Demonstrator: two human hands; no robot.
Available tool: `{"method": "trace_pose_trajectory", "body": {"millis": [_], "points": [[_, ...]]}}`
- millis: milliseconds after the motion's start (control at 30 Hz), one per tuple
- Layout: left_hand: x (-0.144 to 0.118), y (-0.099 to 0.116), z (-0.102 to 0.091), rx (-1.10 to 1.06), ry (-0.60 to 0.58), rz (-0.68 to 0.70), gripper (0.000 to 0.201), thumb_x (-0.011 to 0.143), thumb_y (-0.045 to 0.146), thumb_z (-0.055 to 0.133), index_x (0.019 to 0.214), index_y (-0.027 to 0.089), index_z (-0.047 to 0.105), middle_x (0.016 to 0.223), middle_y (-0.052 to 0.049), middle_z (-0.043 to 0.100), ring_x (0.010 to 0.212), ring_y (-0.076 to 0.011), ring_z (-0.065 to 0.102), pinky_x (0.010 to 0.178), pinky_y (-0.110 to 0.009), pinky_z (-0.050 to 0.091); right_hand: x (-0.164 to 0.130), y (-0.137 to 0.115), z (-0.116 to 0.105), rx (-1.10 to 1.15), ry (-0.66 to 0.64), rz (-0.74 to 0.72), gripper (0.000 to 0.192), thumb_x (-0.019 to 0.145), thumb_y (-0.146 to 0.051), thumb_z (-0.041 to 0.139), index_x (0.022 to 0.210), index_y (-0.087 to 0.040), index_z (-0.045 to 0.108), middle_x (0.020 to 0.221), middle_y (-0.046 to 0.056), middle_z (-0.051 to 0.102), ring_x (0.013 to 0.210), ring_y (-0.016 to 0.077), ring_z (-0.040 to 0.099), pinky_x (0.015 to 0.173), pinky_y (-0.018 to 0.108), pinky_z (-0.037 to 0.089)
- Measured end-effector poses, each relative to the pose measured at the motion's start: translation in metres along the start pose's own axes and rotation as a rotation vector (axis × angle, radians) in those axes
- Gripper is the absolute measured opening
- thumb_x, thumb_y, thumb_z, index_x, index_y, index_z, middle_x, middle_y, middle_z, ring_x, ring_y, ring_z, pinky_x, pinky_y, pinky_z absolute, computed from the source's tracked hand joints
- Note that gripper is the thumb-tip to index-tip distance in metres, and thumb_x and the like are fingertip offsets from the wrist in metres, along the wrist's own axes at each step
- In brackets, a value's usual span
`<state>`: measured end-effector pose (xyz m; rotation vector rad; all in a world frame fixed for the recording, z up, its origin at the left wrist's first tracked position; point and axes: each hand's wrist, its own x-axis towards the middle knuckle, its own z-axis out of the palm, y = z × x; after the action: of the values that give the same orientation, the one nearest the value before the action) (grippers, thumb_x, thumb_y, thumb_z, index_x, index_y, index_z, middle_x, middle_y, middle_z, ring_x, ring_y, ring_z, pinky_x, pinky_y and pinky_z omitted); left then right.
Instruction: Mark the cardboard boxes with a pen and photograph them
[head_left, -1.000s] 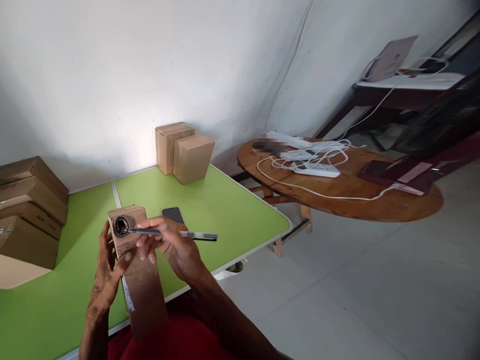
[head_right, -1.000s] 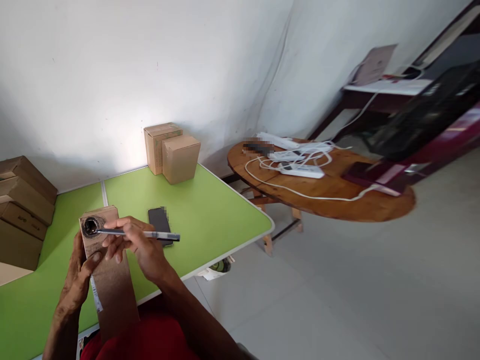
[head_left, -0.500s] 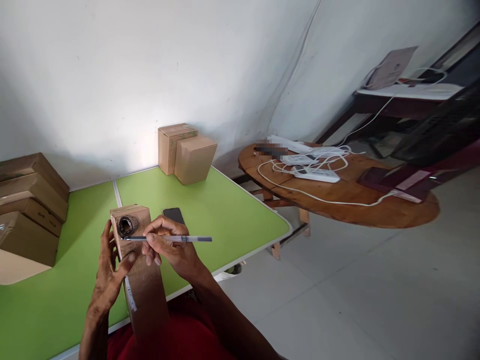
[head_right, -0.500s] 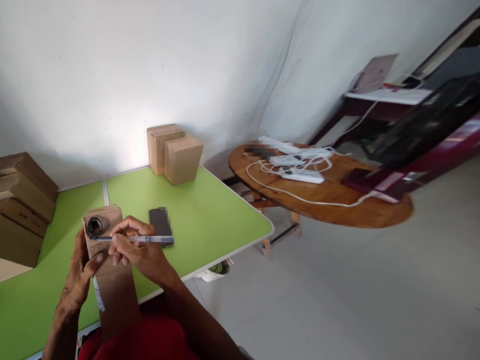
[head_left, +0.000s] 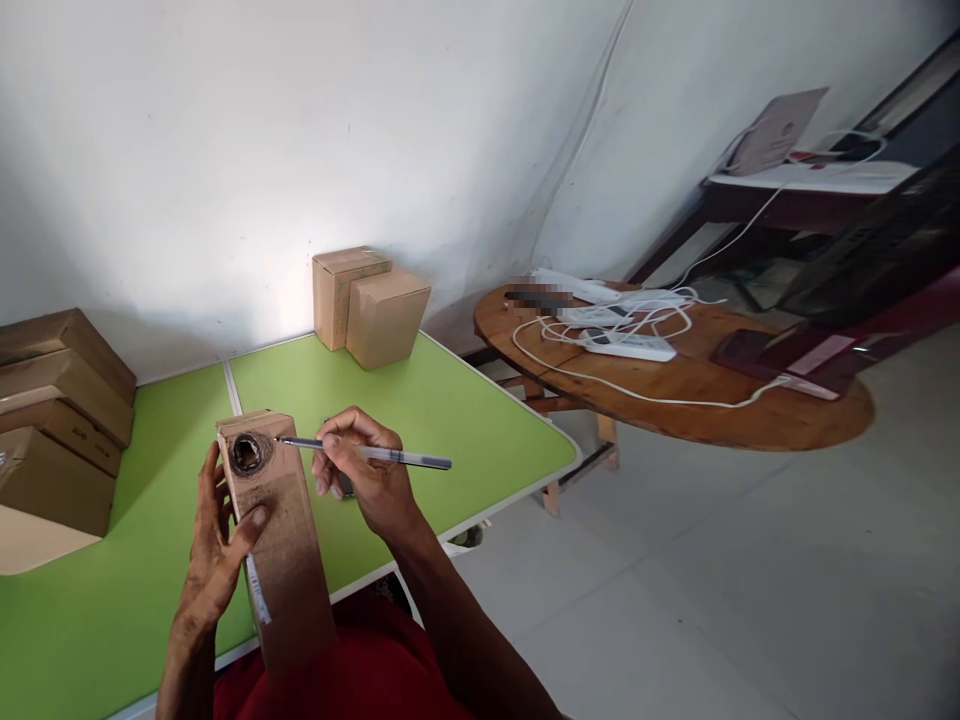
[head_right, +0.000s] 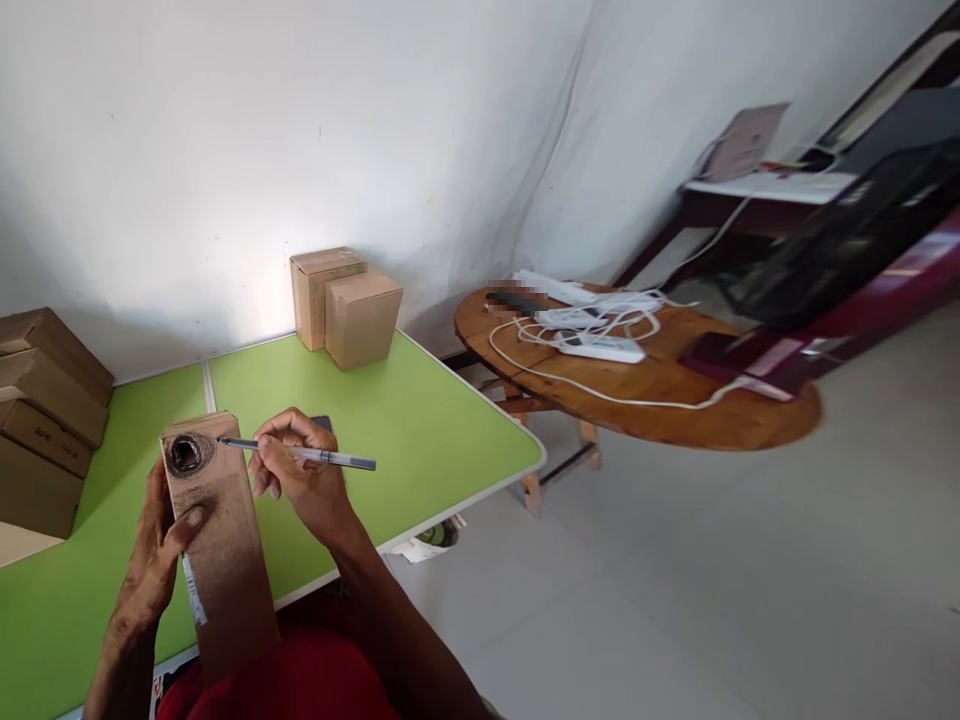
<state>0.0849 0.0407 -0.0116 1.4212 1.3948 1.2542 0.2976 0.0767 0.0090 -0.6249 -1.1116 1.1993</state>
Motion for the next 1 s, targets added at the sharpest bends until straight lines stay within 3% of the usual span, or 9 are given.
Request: {"method": "trace_pose_trajectory", "body": {"millis": [300,367,433,500,567,633,700,867,1000], "points": [[0.003,-0.004,-0.004,0.037,-0.024,0.052,0.118,0.086,0.078,0.081,0.181,0.026,0.033,0.174,-0.022,0.054,0.162,-0.0479,0.053,0.123,-0.059,0.056,0.010,-0.002,0.021,0.037,-0.106,0.002,0.046,0.092,-0.065,0.090,0.098,-0.024,0.069,0.073,-0.001,0.074,0.054,0.0146,0.067,0.046,0.025,0.048],[0.003,-0.007,-0.006,0.029,-0.017,0.052,0.115,0.088,0.075,0.080,0.181,0.028,0.034,0.175,-0.020,0.054,0.162,-0.0470,0.053,0.123,-0.058,0.056,0.013,-0.003,0.012,0.025,-0.104,0.008,0.042,0.092,-0.061,0.091,0.101,-0.024,0.073,0.075,-0.001,0.075,0.056,0.0146,0.066,0.048,0.025,0.048],[0.003,-0.011,-0.009,0.013,0.010,0.033,0.111,0.089,0.074,0.080,0.180,0.030,0.036,0.176,-0.018,0.053,0.163,-0.0464,0.051,0.124,-0.056,0.056,0.017,-0.003,-0.009,-0.027,0.002,-0.018,0.038,0.093,-0.058,0.089,0.102,-0.024,0.075,0.073,-0.002,0.073,0.057,0.0144,0.063,0.050,0.025,0.047],[0.003,-0.015,-0.013,-0.002,0.035,0.010,0.106,0.089,0.073,0.079,0.179,0.031,0.040,0.177,-0.016,0.052,0.166,-0.0465,0.048,0.125,-0.056,0.055,0.021,-0.004,-0.039,-0.213,0.164,-0.029,0.030,0.095,-0.052,0.083,0.101,-0.023,0.076,0.071,-0.002,0.070,0.058,0.0150,0.060,0.053,0.026,0.046],[0.003,-0.021,-0.015,-0.020,0.052,-0.002,0.103,0.090,0.073,0.078,0.177,0.031,0.043,0.179,-0.015,0.050,0.167,-0.0474,0.044,0.127,-0.058,0.053,0.022,-0.005,-0.071,-0.679,0.249,0.098,0.020,0.101,-0.041,0.074,0.097,-0.021,0.076,0.078,0.001,0.073,0.066,0.0173,0.065,0.061,0.028,0.048],[0.004,-0.025,-0.016,-0.049,0.057,-0.010,0.103,0.089,0.073,0.079,0.176,0.030,0.044,0.178,-0.016,0.051,0.168,-0.0484,0.044,0.128,-0.061,0.051,0.021,-0.005,-0.098,-1.198,0.229,0.330,0.017,0.102,-0.026,0.067,0.090,-0.019,0.076,0.086,0.007,0.078,0.080,0.0213,0.072,0.070,0.029,0.048],[0.005,-0.028,-0.017,-0.075,0.057,-0.012,0.102,0.089,0.073,0.079,0.176,0.030,0.045,0.178,-0.015,0.053,0.167,-0.0485,0.044,0.130,-0.063,0.049,0.020,-0.003,-0.117,-1.487,0.184,0.523,0.018,0.102,-0.016,0.066,0.088,-0.017,0.078,0.094,0.013,0.082,0.092,0.0254,0.076,0.075,0.031,0.047],[0.005,-0.026,-0.017,-0.065,0.044,-0.009,0.101,0.089,0.072,0.079,0.175,0.031,0.047,0.178,-0.015,0.052,0.168,-0.0493,0.042,0.132,-0.065,0.046,0.024,0.019,-0.130,-1.616,0.120,0.707,0.018,0.107,-0.015,0.066,0.109,-0.011,0.083,0.119,0.024,0.083,0.111,0.0312,0.080,0.080,0.032,0.048],[0.003,-0.027,-0.018,-0.051,0.057,-0.012,0.095,0.092,0.071,0.077,0.173,0.031,0.050,0.176,-0.015,0.054,0.166,-0.0498,0.045,0.130,-0.066,0.047,0.029,0.038,-0.129,-1.631,0.012,0.763,0.019,0.108,-0.020,0.069,0.116,-0.012,0.085,0.127,0.023,0.083,0.121,0.0300,0.079,0.086,0.031,0.049]]}}
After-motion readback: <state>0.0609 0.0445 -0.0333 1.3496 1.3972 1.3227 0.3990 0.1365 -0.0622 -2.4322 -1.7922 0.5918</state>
